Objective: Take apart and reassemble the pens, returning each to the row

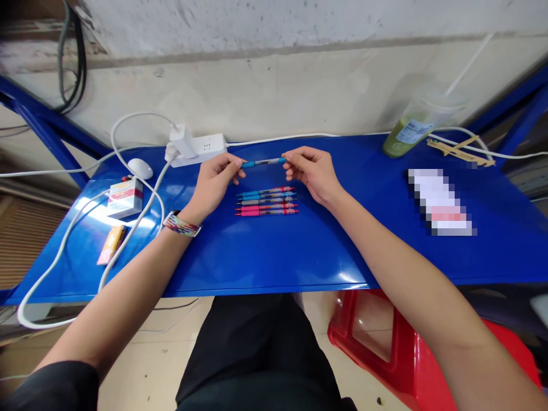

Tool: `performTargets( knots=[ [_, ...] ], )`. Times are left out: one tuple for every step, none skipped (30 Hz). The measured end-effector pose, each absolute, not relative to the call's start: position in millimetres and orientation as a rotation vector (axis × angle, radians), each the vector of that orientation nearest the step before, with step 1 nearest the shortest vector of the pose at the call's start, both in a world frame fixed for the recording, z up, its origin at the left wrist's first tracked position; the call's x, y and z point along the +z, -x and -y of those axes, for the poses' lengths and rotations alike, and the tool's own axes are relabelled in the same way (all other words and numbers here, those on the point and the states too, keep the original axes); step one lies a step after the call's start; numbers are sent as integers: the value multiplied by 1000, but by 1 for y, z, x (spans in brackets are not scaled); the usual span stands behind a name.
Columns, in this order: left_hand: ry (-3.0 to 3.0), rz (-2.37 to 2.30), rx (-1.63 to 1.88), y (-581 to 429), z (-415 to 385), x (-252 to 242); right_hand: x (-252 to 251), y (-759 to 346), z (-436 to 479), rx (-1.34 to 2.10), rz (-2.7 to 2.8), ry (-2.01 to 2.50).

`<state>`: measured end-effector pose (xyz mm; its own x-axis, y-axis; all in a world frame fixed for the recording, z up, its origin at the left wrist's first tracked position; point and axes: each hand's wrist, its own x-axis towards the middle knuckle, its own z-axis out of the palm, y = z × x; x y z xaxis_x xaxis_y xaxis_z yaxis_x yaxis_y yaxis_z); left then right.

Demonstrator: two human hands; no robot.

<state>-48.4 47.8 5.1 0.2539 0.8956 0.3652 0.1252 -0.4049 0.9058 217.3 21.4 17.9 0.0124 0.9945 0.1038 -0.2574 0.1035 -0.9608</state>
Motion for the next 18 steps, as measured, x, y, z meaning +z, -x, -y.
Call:
performTargets(
  knots=[
    [-1742, -928, 1241, 48, -49, 3, 18, -217, -21, 1247, 1063, 943],
    [-1756, -913, 1260, 48, -50, 2, 19, -217, -21, 1249, 1060, 951],
    [-1773, -904, 1276, 48, -51, 1, 19, -217, -20, 1251, 1056, 966],
    [-1789, -903, 1289, 48, -51, 0, 20, -218, -20, 1253, 1051, 982],
    [-1805, -909, 1299, 48, -51, 0, 20, -218, -20, 1255, 1047, 994],
    [-1819, -920, 1309, 48, -50, 0, 21, -218, -20, 1259, 1043, 1001],
    [-1832, -933, 1322, 48, -49, 1, 21, -218, -20, 1263, 1041, 1003],
    [-1845, -946, 1336, 48, -47, 2, 21, -218, -20, 1267, 1038, 1002],
    [-1858, -956, 1348, 48, -46, 4, 21, -218, -20, 1272, 1036, 1001],
    [-1868, -964, 1357, 47, -45, 5, 21, -218, -20, 1276, 1031, 1002],
    [-1874, -970, 1363, 47, -44, 7, 22, -218, -20, 1281, 1024, 1002],
    [-1877, -973, 1364, 47, -43, 8, 22, -217, -19, 1289, 1013, 1000],
    [-1875, -973, 1365, 47, -42, 8, 23, -217, -19, 1309, 1000, 993],
    [-1867, -971, 1367, 47, -42, 8, 25, -217, -19, 1341, 982, 982],
    [-1854, -968, 1374, 47, -43, 8, 26, -217, -18, 1389, 961, 969],
    [-1840, -964, 1382, 47, -44, 7, 28, -217, -18, 1449, 938, 957],
    [-1827, -958, 1392, 47, -45, 6, 29, -218, -18, 1513, 914, 943],
    [-1816, -950, 1404, 47, -46, 5, 30, -218, -18, 1571, 891, 926]
  ],
)
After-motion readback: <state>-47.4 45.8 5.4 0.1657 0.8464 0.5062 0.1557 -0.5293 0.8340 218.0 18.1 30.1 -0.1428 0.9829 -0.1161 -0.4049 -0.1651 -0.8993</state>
